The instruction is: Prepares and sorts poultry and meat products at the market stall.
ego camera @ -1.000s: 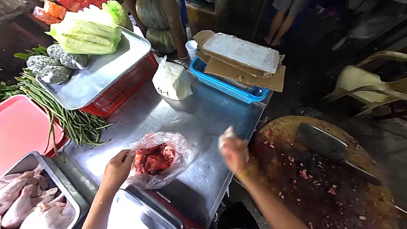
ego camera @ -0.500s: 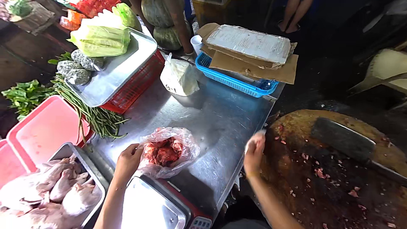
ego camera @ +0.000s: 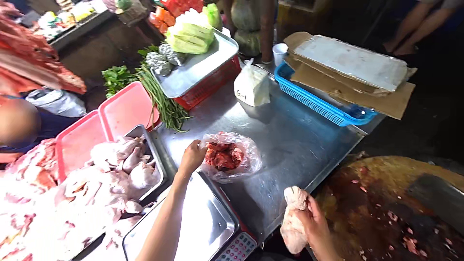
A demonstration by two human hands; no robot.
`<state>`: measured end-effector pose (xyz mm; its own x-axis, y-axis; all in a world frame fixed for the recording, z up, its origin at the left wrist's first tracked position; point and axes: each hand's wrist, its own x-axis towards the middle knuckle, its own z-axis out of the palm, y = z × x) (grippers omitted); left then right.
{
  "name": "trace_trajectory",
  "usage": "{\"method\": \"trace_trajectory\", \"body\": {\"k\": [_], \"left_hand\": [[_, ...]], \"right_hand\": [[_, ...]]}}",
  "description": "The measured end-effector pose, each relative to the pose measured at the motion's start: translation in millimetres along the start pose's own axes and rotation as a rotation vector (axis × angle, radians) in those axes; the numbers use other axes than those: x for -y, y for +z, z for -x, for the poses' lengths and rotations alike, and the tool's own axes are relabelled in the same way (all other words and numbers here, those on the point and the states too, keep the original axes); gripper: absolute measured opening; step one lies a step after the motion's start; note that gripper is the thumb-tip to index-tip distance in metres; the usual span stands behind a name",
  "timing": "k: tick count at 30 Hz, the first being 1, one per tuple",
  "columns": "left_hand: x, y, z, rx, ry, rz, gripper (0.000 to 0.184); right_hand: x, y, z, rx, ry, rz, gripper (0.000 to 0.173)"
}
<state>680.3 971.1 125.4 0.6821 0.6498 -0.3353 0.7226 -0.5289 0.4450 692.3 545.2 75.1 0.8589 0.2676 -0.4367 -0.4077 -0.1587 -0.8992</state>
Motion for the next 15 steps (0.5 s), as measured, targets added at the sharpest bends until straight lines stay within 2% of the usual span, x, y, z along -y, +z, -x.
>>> {"method": "trace_trajectory", "body": {"k": [2,3,5,8,9,12,15], "left_hand": [[3,2,4,-0.034,-0.034,-0.020,0.058],[1,2,8,-0.051,-0.055,-0.031,0.062],[-4,3,15,-0.067,-0.095,-0.049,0.065],[-12,8,17,-0.054,-0.148,-0.055,0.053],[-15,12,16,-0.040,-0.169,-0.040,0.044],[-13,25,2,-0.085,-0.156,0.218,0.025],[-28,29,-5,-0.197,-0.105,0.695,0.018]], "right_hand": [[1,17,-20,0.113,-0.269,0.333,0.062],[6,26,-32,0.201,-0.341,0.484,0.060],[28,47,-53,0.296,-0.362,0.632,0.067],[68,96,-92,0.227,-0.356,0.501,0.082],[76,112,-106,0.237,-0.300,0.461,0.080],[87,146,-140,0.232,-0.111,0.288,0.029],[102,149,-154,0.150,0.011,-0.159,0.016]]}}
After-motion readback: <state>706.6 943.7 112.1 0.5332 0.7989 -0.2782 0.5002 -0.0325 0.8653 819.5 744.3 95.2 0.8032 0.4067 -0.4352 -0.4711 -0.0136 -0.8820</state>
